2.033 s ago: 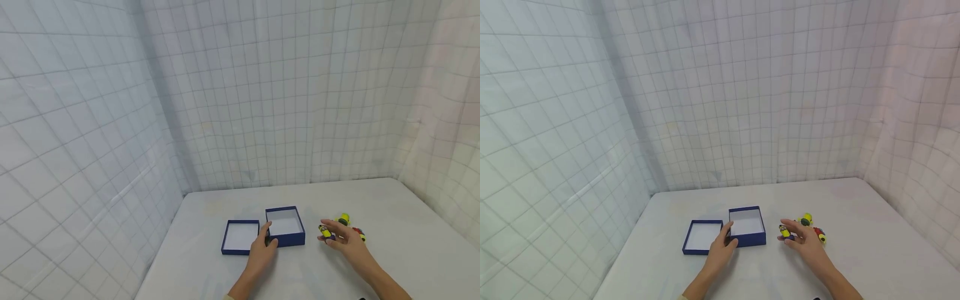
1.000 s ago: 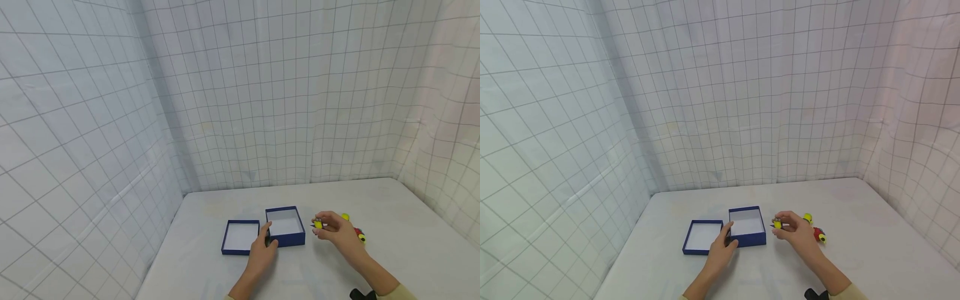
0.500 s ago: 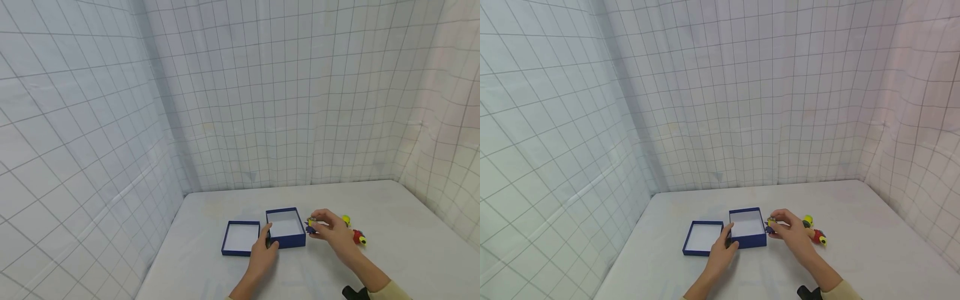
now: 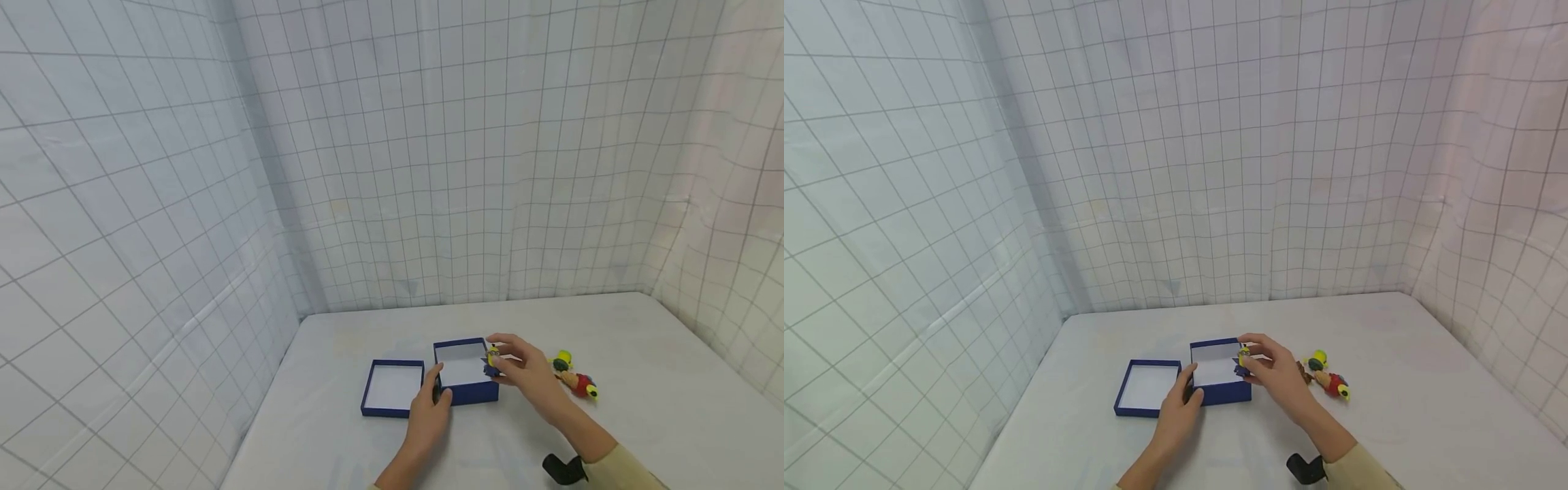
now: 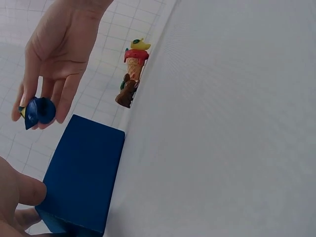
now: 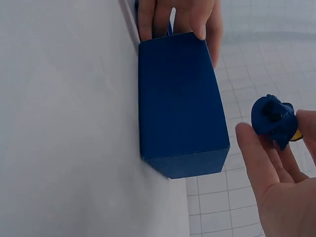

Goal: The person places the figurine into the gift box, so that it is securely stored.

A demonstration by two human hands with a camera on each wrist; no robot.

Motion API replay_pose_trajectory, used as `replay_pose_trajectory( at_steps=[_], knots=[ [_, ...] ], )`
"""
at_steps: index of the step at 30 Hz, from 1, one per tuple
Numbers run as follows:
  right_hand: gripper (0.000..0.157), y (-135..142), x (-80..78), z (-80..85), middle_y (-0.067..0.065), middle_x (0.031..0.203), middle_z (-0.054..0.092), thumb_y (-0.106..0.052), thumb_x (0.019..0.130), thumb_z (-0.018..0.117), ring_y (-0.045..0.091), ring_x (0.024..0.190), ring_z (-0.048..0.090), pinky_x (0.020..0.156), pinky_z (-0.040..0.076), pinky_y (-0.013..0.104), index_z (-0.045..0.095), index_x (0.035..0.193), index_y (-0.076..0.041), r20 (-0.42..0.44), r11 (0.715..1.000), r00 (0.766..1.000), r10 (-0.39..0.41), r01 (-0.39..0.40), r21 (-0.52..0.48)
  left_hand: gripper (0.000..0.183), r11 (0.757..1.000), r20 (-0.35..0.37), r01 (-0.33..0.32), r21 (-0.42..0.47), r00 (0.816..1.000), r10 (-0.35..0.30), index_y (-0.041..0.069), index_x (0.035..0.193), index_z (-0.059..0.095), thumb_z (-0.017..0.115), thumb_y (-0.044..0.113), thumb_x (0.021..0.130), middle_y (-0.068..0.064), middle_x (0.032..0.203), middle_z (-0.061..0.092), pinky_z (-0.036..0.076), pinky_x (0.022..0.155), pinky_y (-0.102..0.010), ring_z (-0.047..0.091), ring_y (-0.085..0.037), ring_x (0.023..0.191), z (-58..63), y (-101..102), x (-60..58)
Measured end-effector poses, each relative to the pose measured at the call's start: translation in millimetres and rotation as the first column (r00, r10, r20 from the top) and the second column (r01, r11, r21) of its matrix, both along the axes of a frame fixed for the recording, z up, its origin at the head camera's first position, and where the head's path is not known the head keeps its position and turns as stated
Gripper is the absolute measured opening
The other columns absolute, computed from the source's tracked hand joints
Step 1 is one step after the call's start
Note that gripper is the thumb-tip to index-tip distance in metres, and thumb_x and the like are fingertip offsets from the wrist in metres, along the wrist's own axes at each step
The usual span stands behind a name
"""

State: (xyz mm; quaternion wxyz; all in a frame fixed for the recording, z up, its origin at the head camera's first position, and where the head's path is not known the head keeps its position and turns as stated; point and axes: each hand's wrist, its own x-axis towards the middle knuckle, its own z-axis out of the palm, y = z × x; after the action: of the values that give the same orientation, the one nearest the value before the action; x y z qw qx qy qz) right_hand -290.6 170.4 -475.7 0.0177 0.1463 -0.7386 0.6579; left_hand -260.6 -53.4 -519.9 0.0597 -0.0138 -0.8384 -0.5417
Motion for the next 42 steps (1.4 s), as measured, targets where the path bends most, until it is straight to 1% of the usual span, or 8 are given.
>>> replay_pose_trajectory(
  at_steps=[5, 10, 16, 22, 30, 33, 37, 42],
  knots=[
    [0.029, -10, -3.5, 0.7, 0.009, 0.123, 0.067, -0.025, 0.098, 0.067, 0.026, 0.105, 0.066, 0.083, 0.059, 0.031, 0.066, 0.127, -0.018, -0.073, 0.997, 0.997, -0.033, 0.038, 0.067, 0.051, 1.000, -0.014, 0.003, -0.001, 1.000, -0.003, 0.025, 0.152, 0.045, 0.057, 0.021, 0.102, -0.020, 0.155, 0.041, 0.031, 0.111, -0.065, 0.035, -0.044, 0.142, 1.0, 0, 0.0],
    [0.025, -20, -7.4, 0.5, 0.008, 0.120, 0.069, -0.022, 0.098, 0.068, 0.025, 0.105, 0.066, 0.082, 0.059, 0.029, 0.069, 0.123, -0.017, -0.080, 0.996, 0.996, -0.037, 0.043, 0.083, 0.051, 1.000, -0.022, 0.009, -0.001, 1.000, -0.009, 0.023, 0.151, 0.046, 0.058, 0.020, 0.102, -0.021, 0.155, 0.040, 0.031, 0.112, -0.064, 0.035, -0.044, 0.142, 0.9, -1, 0.0],
    [0.032, -30, -15.5, -1.0, 0.007, 0.116, 0.070, -0.022, 0.097, 0.069, 0.022, 0.101, 0.068, 0.081, 0.059, 0.028, 0.066, 0.129, -0.014, -0.112, 0.991, 0.993, -0.031, 0.045, 0.127, 0.051, 1.000, -0.031, 0.019, 0.009, 0.999, -0.019, 0.021, 0.151, 0.046, 0.057, 0.020, 0.102, -0.021, 0.155, 0.040, 0.029, 0.113, -0.064, 0.035, -0.043, 0.143, -0.3, -2, -0.4],
    [0.040, -38, -22.8, -3.8, 0.003, 0.108, 0.072, -0.020, 0.097, 0.069, 0.018, 0.093, 0.069, 0.079, 0.058, 0.029, 0.061, 0.136, -0.022, -0.118, 0.980, 0.992, -0.040, 0.062, 0.190, 0.051, 1.000, -0.040, 0.029, 0.002, 0.999, -0.029, 0.021, 0.152, 0.046, 0.056, 0.019, 0.102, -0.018, 0.155, 0.040, 0.029, 0.114, -0.062, 0.035, -0.041, 0.144, -1.9, -3, -1.9],
    [0.035, -49, -29.7, -7.9, 0.000, 0.106, 0.073, -0.015, 0.094, 0.072, 0.015, 0.092, 0.070, 0.076, 0.059, 0.031, 0.067, 0.129, -0.012, -0.163, 0.958, 0.986, -0.044, 0.088, 0.272, 0.050, 0.999, -0.042, 0.034, 0.020, 0.999, -0.033, 0.025, 0.151, 0.047, 0.057, 0.020, 0.102, -0.016, 0.155, 0.043, 0.030, 0.114, -0.061, 0.037, -0.039, 0.143, -2.6, -6, -3.9],
    [0.033, -52, -31.7, -8.8, -0.001, 0.104, 0.072, -0.014, 0.093, 0.073, 0.013, 0.089, 0.069, 0.074, 0.059, 0.030, 0.069, 0.126, -0.012, -0.166, 0.947, 0.985, -0.047, 0.096, 0.305, 0.050, 0.999, -0.047, 0.039, 0.026, 0.998, -0.038, 0.023, 0.151, 0.046, 0.056, 0.020, 0.103, -0.015, 0.154, 0.044, 0.031, 0.113, -0.062, 0.038, -0.040, 0.142, -2.7, -7, -4.7],
    [0.032, -55, -33.1, -8.8, -0.002, 0.102, 0.071, -0.012, 0.092, 0.075, 0.014, 0.089, 0.069, 0.072, 0.060, 0.031, 0.070, 0.124, -0.013, -0.164, 0.934, 0.985, -0.047, 0.102, 0.343, 0.050, 0.999, -0.032, 0.039, 0.036, 0.999, -0.038, 0.024, 0.152, 0.045, 0.055, 0.020, 0.103, -0.012, 0.154, 0.045, 0.031, 0.113, -0.062, 0.039, -0.038, 0.142, -3.3, -7, -5.7],
    [0.032, -57, -36.1, -9.5, -0.002, 0.104, 0.072, -0.011, 0.091, 0.075, 0.016, 0.088, 0.070, 0.071, 0.060, 0.030, 0.071, 0.123, -0.012, -0.169, 0.926, 0.985, -0.038, 0.099, 0.365, 0.049, 0.998, -0.009, 0.041, 0.056, 0.999, -0.041, 0.025, 0.153, 0.044, 0.052, 0.022, 0.105, -0.009, 0.155, 0.044, 0.031, 0.114, -0.060, 0.038, -0.036, 0.143, -2.8, -7, -6.8]
  ],
)
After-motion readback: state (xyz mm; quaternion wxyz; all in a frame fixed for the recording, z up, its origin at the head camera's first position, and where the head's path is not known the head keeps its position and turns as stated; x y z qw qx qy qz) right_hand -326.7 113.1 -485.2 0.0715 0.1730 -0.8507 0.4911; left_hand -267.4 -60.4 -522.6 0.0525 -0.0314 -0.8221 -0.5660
